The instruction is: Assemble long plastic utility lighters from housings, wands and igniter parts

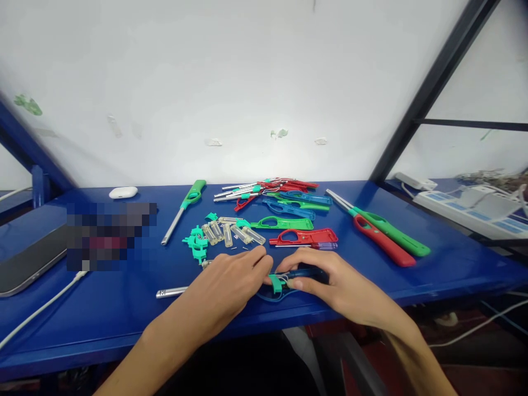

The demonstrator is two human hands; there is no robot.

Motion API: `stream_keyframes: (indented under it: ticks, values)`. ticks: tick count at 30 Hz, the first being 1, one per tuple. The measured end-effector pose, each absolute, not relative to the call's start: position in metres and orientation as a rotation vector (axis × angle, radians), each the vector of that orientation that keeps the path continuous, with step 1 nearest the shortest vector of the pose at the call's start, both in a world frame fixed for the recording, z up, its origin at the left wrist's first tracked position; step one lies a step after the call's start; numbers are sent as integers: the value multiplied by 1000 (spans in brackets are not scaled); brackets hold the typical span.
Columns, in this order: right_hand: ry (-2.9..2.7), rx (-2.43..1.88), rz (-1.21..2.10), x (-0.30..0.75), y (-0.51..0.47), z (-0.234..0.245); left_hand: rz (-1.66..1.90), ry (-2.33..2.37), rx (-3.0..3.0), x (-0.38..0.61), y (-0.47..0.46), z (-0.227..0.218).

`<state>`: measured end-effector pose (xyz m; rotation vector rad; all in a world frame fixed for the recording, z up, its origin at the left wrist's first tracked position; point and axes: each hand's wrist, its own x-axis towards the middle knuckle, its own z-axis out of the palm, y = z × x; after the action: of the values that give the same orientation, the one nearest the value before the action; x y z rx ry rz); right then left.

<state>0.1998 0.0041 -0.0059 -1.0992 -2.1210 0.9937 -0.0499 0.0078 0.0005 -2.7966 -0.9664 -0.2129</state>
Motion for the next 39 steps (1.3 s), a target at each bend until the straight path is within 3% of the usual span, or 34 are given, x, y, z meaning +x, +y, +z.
stream_keyframes:
  ticks: [8, 16, 24, 30, 39]
  values:
    - [-2073, -1122, 1041, 200, 5, -4, -136, -1027, -2803, -47, 8, 4]
    - [-2150, -1151, 873, 197, -2, -5, -111, -1045, -2803, -49, 7, 3]
    - [-2019, -1033, 1145, 192, 8, -2, -166, -973, -2749, -53, 8, -4]
    - [-2001, -1017, 1141, 191, 7, -3, -88, -1002, -2728, -53, 10, -5]
    - [-1927, -1076, 1154, 198, 6, -6, -372, -966, -2813, -60, 12, -8]
